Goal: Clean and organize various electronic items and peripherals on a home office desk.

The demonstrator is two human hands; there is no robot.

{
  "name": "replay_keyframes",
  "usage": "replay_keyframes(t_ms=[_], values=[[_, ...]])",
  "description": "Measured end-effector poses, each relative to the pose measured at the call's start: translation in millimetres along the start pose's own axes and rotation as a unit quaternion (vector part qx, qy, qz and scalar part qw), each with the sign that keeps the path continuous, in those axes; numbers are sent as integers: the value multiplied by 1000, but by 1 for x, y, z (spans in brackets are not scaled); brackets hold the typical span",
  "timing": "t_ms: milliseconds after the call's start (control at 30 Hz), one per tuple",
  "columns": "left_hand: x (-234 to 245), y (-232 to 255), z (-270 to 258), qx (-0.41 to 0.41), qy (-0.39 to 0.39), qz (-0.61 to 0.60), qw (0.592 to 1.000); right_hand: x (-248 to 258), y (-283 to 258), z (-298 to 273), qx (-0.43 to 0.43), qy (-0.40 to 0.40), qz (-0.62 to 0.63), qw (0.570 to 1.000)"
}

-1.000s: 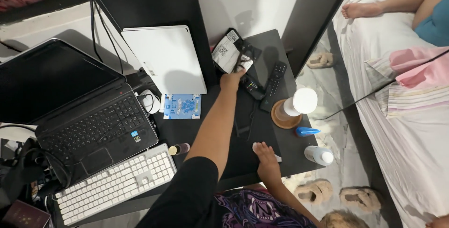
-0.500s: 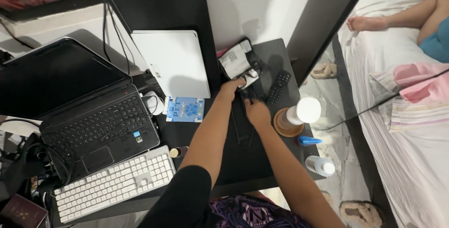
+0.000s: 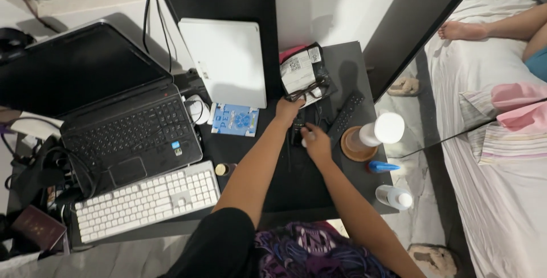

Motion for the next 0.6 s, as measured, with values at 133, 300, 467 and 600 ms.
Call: replay_keyframes(t_ms=[133,300,467,600], values=[[1,48,-61,-41,21,53,998,39,-20,-31,-80,36,-29,996],[8,73,-112,-104,39,153,982,67,-4,-46,-83,153,-188,967],[20,99,-148,-136,44,154,978,67,-10,-36,-125,63,-290,947],[38,126,-174,-136,60,104,983,51,-4,-24,-97,12,-334,938]])
Point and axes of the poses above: each hand's wrist, its own z-axis towards the middle knuckle, its own x-axis out of the back of the hand, y = z × x, the point moved 10 cm from there along z, towards the middle knuckle, and after that the axes turned 11 degrees about -z, right-handed, at the moved point
